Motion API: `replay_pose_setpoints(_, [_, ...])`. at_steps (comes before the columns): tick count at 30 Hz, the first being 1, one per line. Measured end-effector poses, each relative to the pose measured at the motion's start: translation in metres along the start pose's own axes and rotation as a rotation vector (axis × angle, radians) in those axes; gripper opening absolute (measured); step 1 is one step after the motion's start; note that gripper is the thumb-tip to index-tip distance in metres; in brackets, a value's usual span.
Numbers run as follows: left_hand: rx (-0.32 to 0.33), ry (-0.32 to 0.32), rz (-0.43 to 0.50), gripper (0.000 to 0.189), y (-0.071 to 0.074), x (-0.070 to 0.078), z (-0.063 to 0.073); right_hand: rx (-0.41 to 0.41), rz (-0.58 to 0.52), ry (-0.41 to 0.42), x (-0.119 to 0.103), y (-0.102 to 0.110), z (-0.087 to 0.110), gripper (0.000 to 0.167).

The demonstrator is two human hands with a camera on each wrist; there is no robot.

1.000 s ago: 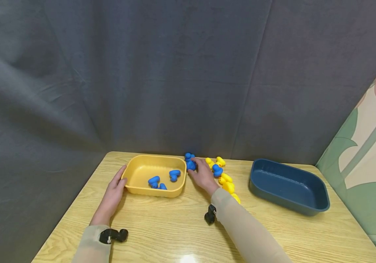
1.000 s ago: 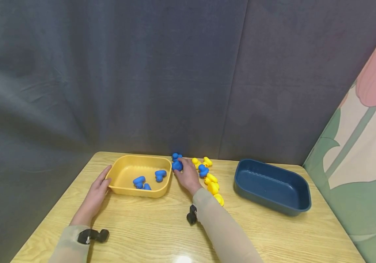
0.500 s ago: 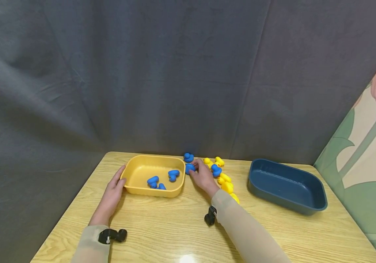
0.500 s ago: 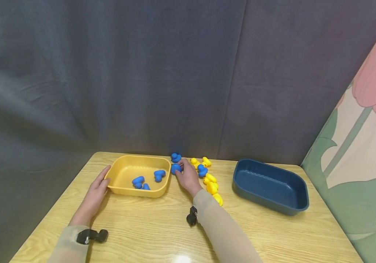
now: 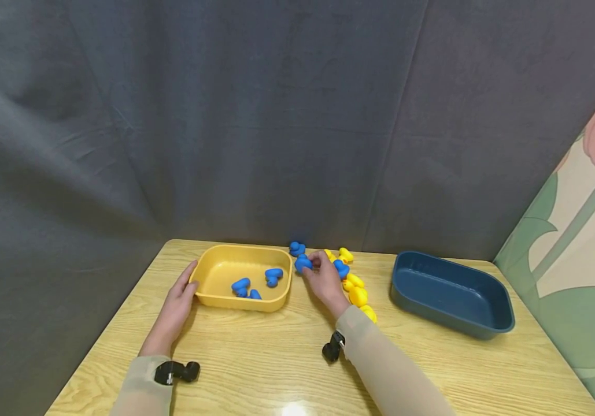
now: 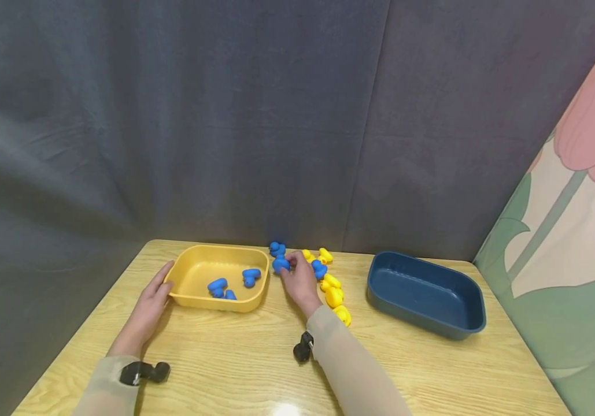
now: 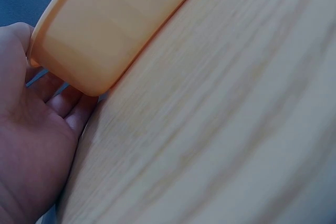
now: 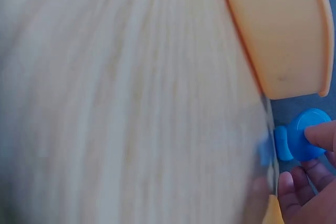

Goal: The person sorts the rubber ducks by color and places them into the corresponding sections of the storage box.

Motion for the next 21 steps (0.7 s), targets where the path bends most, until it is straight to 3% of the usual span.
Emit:
replay_pose_setpoints(8, [0.003,-0.005,0.003,0.063,-0.001,0.0,-0.002,0.052,-0.088,0.013,-0.011,0.009,0.006,0.021])
replay_pose_setpoints(21, [-0.003,-0.003,-0.023,0.062,0.001,-0.002,-0.002,0.006,-0.125,0.084,-0.042,0.011,0.021,0.023])
Point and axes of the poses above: each hand's wrist, its own z-axis away from the middle knuckle, its own y-axis out of the back of the hand, x = y × z, the point moved 8 cm from there along -z, towards the middle knuckle
